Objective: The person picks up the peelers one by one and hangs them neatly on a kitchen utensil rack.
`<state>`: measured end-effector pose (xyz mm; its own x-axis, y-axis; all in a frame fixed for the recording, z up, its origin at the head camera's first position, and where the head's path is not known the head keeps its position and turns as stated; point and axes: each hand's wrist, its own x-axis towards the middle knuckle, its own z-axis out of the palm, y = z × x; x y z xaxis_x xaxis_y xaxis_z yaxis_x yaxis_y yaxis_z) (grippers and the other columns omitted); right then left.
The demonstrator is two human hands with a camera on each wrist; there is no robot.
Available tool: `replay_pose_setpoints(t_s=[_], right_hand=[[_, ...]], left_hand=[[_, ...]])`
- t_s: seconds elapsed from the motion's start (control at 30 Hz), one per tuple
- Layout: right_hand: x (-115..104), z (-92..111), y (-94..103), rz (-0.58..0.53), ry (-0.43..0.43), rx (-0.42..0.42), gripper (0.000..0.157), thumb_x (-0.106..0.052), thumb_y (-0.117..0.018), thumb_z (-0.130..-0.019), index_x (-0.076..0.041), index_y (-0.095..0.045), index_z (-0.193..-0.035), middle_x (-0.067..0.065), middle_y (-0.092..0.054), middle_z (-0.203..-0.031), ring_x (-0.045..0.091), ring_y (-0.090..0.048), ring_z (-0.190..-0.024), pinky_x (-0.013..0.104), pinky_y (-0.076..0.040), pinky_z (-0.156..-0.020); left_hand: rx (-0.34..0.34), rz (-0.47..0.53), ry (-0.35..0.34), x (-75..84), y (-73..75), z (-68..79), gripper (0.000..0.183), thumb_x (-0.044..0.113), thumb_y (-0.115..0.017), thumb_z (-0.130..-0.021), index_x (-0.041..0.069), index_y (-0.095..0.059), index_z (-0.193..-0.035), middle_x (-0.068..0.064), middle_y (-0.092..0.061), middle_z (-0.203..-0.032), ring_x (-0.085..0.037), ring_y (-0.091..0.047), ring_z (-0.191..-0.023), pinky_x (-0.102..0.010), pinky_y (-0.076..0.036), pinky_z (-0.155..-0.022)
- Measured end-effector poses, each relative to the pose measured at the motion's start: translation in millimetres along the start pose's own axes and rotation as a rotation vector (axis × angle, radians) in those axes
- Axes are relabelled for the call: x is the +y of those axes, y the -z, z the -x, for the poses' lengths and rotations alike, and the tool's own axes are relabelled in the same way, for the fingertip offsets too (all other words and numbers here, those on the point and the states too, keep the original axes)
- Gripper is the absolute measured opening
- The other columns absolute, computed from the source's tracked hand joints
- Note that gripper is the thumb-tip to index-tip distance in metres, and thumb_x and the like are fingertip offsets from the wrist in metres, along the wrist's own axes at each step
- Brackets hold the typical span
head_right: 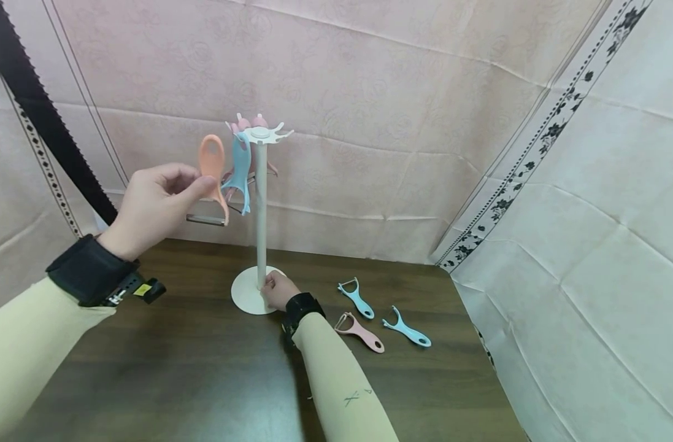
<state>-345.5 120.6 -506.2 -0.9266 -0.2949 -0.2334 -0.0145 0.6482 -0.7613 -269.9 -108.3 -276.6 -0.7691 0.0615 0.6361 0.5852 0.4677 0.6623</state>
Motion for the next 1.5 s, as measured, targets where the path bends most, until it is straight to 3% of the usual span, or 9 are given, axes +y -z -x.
replay_pose_setpoints(t_s=[0.3,0.53,1.0,1.5], right_hand=[[2,-1,0.3,-0.009,-0.001,0.0,0.009,-0.017,-0.057,-0.097,-0.011,-0.055,-0.104,0.003,-0.057,-0.088,0.018,-0.057,-0.071,0.03,-0.049,-0.062],[2,1,0.2,-0.009,0.015,0.007,0.008,-0.016,-0.057,-0.098,-0.011,-0.054,-0.104,0.002,-0.055,-0.087,0.017,-0.057,-0.07,0.029,-0.049,-0.062],[-11,13,2.7,-0.017,0.007,-0.007,0.007,-0.015,-0.054,-0.099,-0.01,-0.053,-0.104,0.002,-0.051,-0.087,0.018,-0.054,-0.076,0.03,-0.048,-0.066],[-6,10,4.2,-0.018,0.024,0.0,0.007,-0.013,-0.054,-0.098,-0.009,-0.053,-0.104,0.002,-0.05,-0.085,0.018,-0.055,-0.073,0.03,-0.049,-0.065]], left_hand=[[0.001,0.072,-0.08,22.4,-17.6,-9.4,0.025,0.033,-0.068,-0.091,0.008,-0.071,-0.092,-0.004,-0.059,-0.073,-0.018,-0.049,-0.065,-0.026,-0.037,-0.054],[-0.002,0.069,-0.101,29.9,-27.5,-15.0,0.028,0.036,-0.068,-0.091,0.008,-0.072,-0.093,-0.001,-0.06,-0.071,-0.016,-0.049,-0.063,-0.027,-0.037,-0.054],[-0.04,0.033,-0.067,32.3,-32.4,-21.4,0.029,0.038,-0.066,-0.091,0.01,-0.073,-0.094,-0.003,-0.058,-0.069,-0.017,-0.047,-0.064,-0.029,-0.036,-0.053],[-0.073,0.008,-0.026,24.7,-29.2,-20.7,0.028,0.037,-0.067,-0.091,0.01,-0.073,-0.094,-0.003,-0.06,-0.071,-0.018,-0.049,-0.065,-0.028,-0.037,-0.053]])
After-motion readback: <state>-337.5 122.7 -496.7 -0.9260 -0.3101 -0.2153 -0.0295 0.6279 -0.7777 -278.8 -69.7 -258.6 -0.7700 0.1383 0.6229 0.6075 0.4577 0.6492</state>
